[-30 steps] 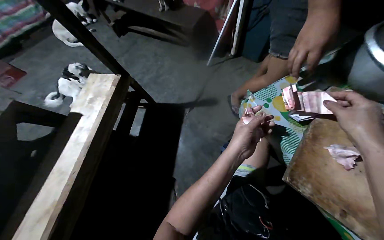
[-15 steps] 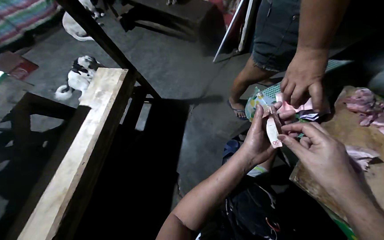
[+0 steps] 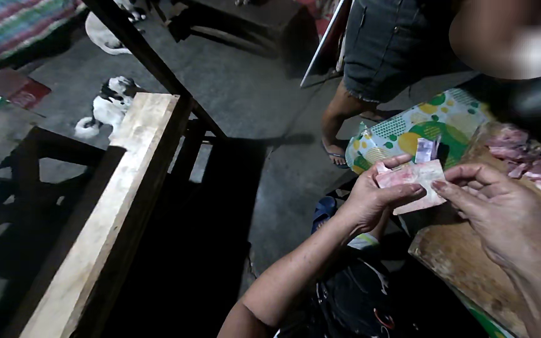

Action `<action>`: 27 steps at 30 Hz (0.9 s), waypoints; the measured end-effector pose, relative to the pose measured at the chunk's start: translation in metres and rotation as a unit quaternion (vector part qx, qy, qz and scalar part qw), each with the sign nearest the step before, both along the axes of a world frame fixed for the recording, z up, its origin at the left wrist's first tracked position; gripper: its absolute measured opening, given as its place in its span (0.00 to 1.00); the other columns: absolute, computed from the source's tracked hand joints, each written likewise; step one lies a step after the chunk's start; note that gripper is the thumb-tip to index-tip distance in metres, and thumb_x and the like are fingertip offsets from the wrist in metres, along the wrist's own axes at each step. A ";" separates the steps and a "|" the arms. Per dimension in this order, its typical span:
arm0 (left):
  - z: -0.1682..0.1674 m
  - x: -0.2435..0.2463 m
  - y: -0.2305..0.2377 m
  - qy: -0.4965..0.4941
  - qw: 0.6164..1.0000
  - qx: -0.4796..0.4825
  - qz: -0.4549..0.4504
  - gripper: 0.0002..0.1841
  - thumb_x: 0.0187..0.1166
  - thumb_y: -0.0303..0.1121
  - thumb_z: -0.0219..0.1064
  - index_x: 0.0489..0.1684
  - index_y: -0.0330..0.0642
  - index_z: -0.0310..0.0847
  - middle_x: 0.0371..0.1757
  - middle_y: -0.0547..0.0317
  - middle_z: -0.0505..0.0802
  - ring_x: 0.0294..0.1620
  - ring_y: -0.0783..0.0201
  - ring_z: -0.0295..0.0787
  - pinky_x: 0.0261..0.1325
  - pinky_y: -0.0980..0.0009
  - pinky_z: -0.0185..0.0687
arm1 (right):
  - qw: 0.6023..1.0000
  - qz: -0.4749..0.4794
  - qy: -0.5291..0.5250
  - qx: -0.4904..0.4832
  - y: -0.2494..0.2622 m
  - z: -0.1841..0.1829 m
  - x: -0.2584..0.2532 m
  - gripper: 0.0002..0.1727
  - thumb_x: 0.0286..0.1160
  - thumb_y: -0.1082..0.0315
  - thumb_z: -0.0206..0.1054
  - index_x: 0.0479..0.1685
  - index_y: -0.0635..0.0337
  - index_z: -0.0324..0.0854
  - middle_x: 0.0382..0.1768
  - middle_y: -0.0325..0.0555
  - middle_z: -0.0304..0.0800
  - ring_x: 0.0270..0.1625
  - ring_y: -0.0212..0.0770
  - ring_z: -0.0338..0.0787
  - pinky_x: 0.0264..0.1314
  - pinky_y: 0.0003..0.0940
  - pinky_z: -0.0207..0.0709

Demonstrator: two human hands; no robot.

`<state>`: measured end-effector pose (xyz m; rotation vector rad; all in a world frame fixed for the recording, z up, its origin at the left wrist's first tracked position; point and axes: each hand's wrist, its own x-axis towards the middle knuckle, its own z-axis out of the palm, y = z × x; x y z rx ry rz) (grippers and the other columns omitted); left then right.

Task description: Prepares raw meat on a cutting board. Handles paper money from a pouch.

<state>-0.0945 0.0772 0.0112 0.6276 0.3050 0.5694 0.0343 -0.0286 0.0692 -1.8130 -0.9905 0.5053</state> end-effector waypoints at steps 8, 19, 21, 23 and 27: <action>0.002 -0.001 0.003 -0.011 0.999 0.038 -0.026 0.10 0.73 0.17 0.66 0.47 0.37 0.77 0.37 0.59 0.92 0.40 0.69 0.91 0.51 0.68 0.89 | 0.998 -0.002 -0.019 0.057 0.001 -0.001 0.011 0.07 0.74 0.64 0.71 0.46 0.49 0.82 0.36 0.20 0.86 0.30 0.15 0.82 0.30 0.11 0.77; 0.005 -0.005 0.012 0.007 1.000 0.025 -0.009 0.17 0.73 0.17 0.68 0.59 0.33 0.77 0.43 0.54 0.94 0.43 0.66 0.93 0.54 0.67 0.90 | 0.991 -0.001 0.129 0.024 -0.002 0.012 0.028 0.15 0.73 0.70 0.68 0.58 0.52 0.83 0.38 0.28 0.91 0.26 0.20 0.83 0.25 0.11 0.75; 0.007 -0.005 0.012 0.002 1.000 0.020 -0.019 0.15 0.73 0.17 0.67 0.56 0.34 0.78 0.38 0.58 0.94 0.39 0.69 0.92 0.49 0.71 0.90 | 0.992 -0.037 0.115 0.022 -0.002 0.013 0.035 0.05 0.77 0.68 0.68 0.46 0.48 0.83 0.30 0.24 0.89 0.22 0.18 0.80 0.23 0.11 0.74; 0.007 -0.006 0.012 -0.009 0.999 0.011 -0.029 0.15 0.74 0.16 0.66 0.56 0.34 0.77 0.39 0.57 0.94 0.40 0.68 0.93 0.52 0.69 0.90 | 0.992 -0.070 0.103 0.026 -0.003 0.012 0.043 0.02 0.79 0.67 0.67 0.41 0.47 0.82 0.26 0.23 0.85 0.19 0.17 0.77 0.20 0.11 0.72; 0.008 -0.007 0.014 0.009 0.999 -0.026 -0.016 0.15 0.76 0.14 0.64 0.59 0.33 0.75 0.42 0.53 0.94 0.45 0.64 0.94 0.59 0.66 0.89 | 0.986 -0.116 0.106 0.049 -0.005 0.007 0.056 0.01 0.82 0.65 0.66 0.42 0.47 0.79 0.25 0.24 0.82 0.16 0.17 0.73 0.16 0.12 0.68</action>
